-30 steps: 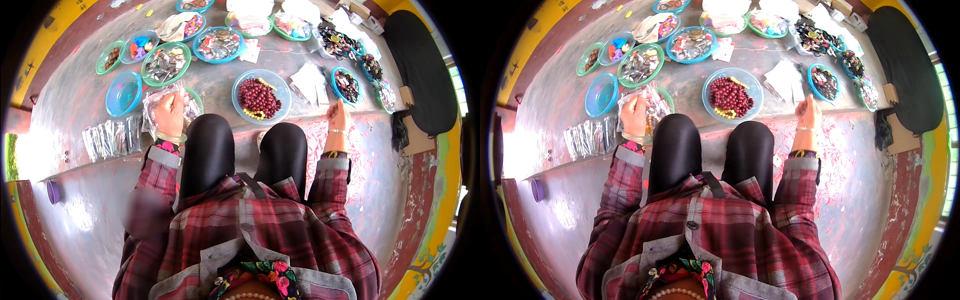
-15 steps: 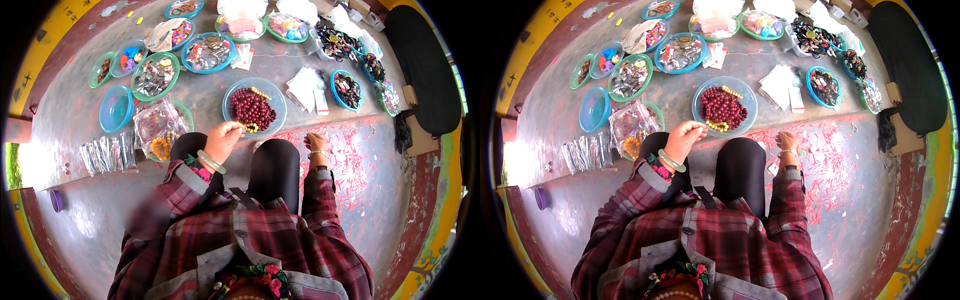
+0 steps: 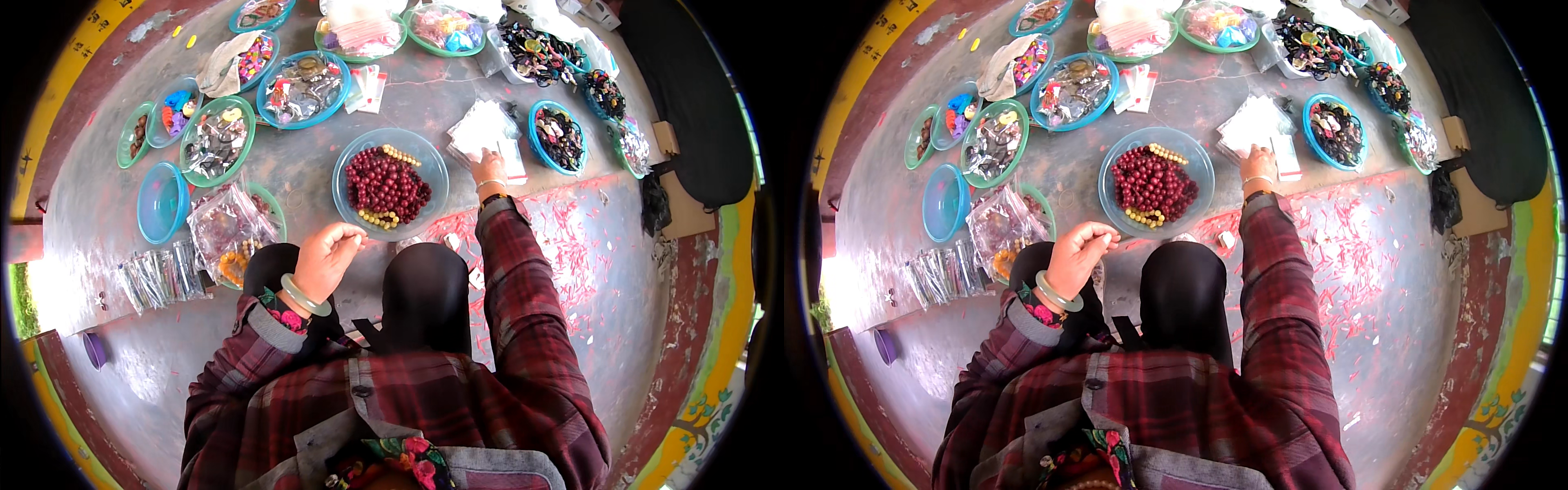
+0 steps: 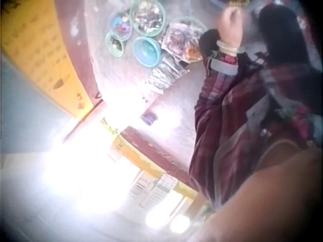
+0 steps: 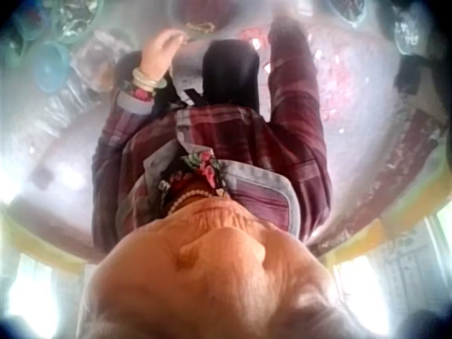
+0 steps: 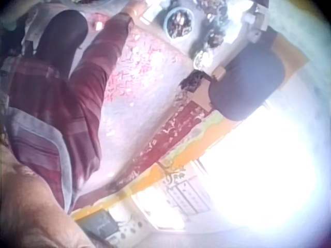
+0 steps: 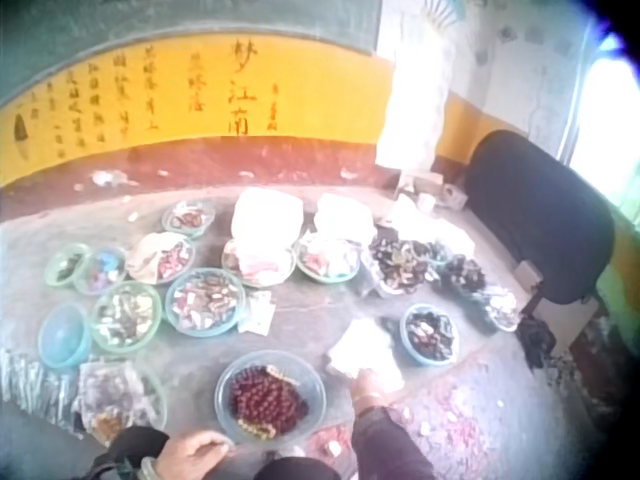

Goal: The person sits on the floor and repeatedly picks up beaded bracelets from a blue bowl, places them into small clear plastic bags, and sets the packaged items aside. The process involves handling the beads and bags by hand without tools.

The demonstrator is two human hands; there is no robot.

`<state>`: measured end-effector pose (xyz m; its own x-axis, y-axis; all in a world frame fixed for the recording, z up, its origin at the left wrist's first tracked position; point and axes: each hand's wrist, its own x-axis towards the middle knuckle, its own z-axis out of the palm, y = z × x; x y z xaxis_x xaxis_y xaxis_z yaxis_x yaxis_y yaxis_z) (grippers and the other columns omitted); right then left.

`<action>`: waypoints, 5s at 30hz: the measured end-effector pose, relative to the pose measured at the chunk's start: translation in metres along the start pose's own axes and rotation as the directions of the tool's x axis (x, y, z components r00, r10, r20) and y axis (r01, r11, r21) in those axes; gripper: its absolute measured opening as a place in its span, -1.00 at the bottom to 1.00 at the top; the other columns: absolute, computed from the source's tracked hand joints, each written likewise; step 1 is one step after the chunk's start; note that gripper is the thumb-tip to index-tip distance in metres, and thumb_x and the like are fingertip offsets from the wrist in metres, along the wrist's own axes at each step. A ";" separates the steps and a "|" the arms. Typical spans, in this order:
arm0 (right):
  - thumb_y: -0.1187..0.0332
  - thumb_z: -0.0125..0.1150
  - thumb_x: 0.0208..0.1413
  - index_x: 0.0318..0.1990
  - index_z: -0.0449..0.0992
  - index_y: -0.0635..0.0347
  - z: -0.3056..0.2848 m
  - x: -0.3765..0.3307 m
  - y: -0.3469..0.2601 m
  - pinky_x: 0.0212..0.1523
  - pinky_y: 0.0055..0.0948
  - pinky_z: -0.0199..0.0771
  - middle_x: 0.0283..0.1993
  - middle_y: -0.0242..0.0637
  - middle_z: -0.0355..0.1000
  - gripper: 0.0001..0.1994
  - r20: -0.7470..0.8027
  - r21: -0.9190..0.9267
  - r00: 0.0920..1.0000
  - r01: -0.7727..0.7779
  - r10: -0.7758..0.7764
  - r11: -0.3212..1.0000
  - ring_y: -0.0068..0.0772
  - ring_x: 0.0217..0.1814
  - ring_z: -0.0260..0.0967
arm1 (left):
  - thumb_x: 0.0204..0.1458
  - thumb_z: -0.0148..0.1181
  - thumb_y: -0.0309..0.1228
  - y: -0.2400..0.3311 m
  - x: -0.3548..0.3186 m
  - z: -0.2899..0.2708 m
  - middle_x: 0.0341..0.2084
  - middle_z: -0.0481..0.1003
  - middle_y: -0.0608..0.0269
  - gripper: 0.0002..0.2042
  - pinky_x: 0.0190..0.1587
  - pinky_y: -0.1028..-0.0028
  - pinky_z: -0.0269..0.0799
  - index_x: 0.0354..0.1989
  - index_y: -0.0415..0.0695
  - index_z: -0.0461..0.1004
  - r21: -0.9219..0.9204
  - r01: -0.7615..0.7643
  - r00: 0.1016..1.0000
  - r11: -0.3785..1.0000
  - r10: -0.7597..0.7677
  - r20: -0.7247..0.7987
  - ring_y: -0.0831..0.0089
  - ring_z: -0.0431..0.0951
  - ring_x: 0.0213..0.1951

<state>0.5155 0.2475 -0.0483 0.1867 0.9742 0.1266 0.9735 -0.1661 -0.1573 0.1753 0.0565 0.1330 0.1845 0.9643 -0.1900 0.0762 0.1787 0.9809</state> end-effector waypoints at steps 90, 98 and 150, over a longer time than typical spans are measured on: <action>0.29 0.20 -0.11 -0.33 0.52 0.22 -0.200 -0.168 -0.240 -0.29 -0.38 0.38 -0.32 -0.14 0.47 -0.78 -0.092 0.769 0.830 0.409 -0.550 0.490 -0.22 -0.30 0.44 | -0.06 0.12 -0.51 0.001 -0.014 -0.044 -0.52 0.50 0.31 -0.93 -0.44 0.63 0.36 -0.46 -0.25 0.50 -0.151 -0.163 0.922 0.975 0.096 -0.375 0.64 0.44 -0.49; 0.31 0.11 -0.08 -0.39 0.54 0.19 -0.194 -0.169 -0.239 -0.34 -0.38 0.39 -0.46 -0.13 0.46 -0.82 0.007 0.769 0.855 0.327 -0.519 0.549 -0.17 -0.40 0.44 | -0.06 0.13 -0.53 -0.001 -0.015 -0.046 -0.49 0.51 0.29 -0.92 -0.41 0.61 0.39 -0.42 -0.28 0.50 -0.133 -0.207 0.952 0.969 0.169 -0.254 0.61 0.47 -0.44; 0.33 0.18 -0.14 -0.32 0.48 0.15 -0.197 -0.132 -0.232 -0.26 -0.29 0.40 -0.34 -0.16 0.45 -0.81 0.039 0.599 0.787 0.474 -0.615 0.645 -0.17 -0.28 0.42 | -0.10 0.14 -0.43 0.006 0.006 -0.066 -0.58 0.49 0.03 -0.90 -0.39 0.31 0.41 -0.41 -0.13 0.53 0.781 -0.177 0.767 0.599 0.581 -0.272 0.14 0.53 -0.46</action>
<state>0.2909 0.1270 0.1649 -0.4572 0.8752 0.1582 0.6371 0.4464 -0.6283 0.1119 0.0765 0.1400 -0.0805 0.8969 0.4348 0.7780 -0.2162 0.5899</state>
